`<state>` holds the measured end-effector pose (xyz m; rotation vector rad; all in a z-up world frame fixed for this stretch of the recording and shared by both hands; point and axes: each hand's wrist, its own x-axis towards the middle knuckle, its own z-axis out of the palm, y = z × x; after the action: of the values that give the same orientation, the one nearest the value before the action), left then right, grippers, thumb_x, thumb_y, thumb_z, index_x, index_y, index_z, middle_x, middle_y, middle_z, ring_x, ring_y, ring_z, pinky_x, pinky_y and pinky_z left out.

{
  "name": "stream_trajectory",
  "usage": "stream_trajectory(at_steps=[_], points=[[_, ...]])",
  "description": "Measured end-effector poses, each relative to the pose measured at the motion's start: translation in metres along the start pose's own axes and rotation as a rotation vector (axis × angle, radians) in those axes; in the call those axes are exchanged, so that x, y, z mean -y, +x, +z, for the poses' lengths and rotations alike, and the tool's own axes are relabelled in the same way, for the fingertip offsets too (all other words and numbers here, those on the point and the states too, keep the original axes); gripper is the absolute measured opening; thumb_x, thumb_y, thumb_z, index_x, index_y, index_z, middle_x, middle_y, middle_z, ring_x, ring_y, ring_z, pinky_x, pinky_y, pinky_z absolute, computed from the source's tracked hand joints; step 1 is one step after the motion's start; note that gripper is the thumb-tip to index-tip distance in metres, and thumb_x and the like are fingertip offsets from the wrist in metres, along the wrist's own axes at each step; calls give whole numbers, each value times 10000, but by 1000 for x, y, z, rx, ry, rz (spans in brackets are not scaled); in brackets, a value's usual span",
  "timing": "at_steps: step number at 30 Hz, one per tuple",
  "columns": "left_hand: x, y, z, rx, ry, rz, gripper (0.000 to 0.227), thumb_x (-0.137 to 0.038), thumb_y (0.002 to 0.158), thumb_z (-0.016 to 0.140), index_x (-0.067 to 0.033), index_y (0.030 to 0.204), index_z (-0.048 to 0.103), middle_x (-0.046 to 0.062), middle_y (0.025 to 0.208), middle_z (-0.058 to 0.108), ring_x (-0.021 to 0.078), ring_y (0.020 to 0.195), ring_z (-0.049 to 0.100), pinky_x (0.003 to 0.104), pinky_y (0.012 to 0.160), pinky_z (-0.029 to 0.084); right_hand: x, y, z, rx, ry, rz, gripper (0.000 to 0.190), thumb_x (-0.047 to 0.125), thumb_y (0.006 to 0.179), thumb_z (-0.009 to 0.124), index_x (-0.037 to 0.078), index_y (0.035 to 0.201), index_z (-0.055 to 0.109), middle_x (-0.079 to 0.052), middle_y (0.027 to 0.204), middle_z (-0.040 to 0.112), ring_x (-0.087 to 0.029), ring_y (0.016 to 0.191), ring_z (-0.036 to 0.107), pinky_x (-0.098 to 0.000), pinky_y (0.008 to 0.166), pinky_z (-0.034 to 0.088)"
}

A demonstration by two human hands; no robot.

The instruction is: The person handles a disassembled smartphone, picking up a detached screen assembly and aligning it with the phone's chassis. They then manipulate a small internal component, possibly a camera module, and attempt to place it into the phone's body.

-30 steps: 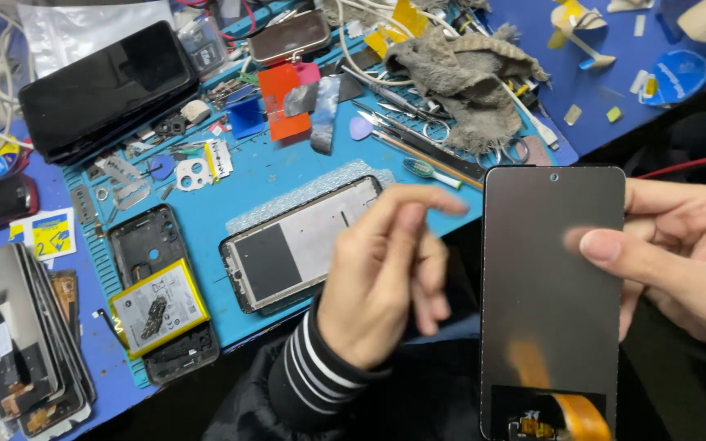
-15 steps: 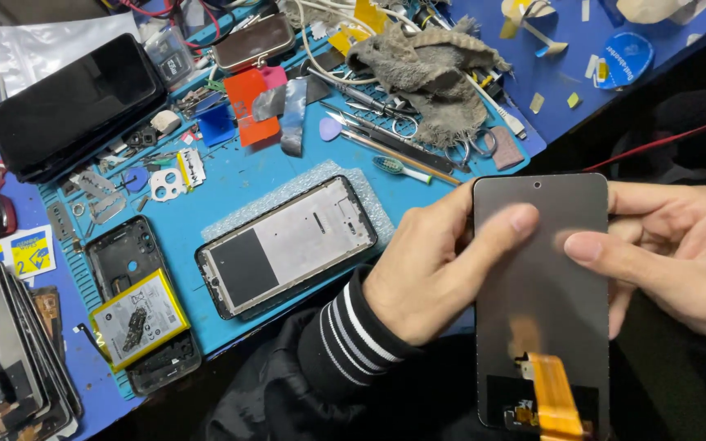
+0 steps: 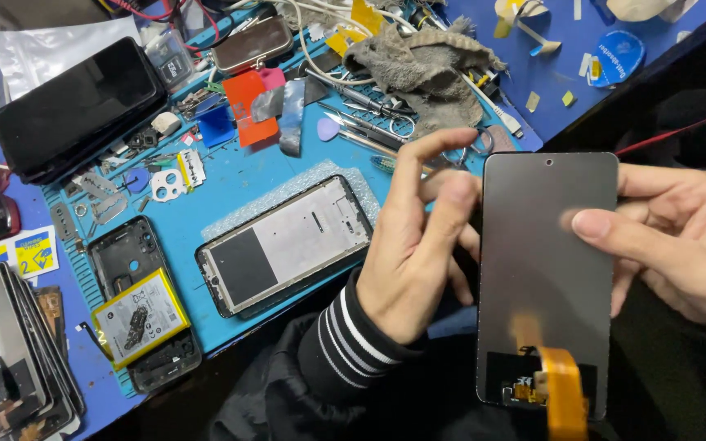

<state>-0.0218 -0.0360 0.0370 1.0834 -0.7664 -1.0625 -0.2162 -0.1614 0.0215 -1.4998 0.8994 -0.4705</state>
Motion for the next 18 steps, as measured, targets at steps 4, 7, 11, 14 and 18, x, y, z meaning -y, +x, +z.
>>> stream_trajectory(at_steps=[4,7,11,14,18], points=[[-5,4,-5,22,340,-10,593,-436,813,656,-119,1288,494,97,1022,770,171,861,777,281,651,667,3,15,8,150,59,-22,415,127,936,626,-114,1271,664,-253,737,797,-317,375,716,-358,276,615],[7,11,-20,-23,16,-43,227,-241,966,634,-75,1047,504,149,747,732,157,601,683,261,484,549,13,27,24,158,-15,-7,270,123,977,614,-100,1072,735,-195,759,764,-293,495,732,-370,368,608],[-10,6,-48,-103,284,153,383,-294,1052,468,-127,707,470,45,487,559,118,406,549,228,425,407,14,38,41,211,-50,-24,247,151,988,668,-60,884,743,-78,690,668,-163,471,603,-283,406,518],[-25,-9,-61,-188,221,69,480,-385,1038,429,-48,737,592,165,451,618,161,362,604,192,429,432,19,42,53,246,-111,-100,309,160,991,690,-5,730,687,-15,598,541,-109,464,513,-246,427,456],[-29,-39,-55,-170,355,13,393,-393,1020,419,-66,873,581,59,603,555,124,356,482,218,297,369,34,53,72,155,68,-92,181,101,1026,636,-72,1045,684,-120,862,692,-177,628,660,-260,445,542]])
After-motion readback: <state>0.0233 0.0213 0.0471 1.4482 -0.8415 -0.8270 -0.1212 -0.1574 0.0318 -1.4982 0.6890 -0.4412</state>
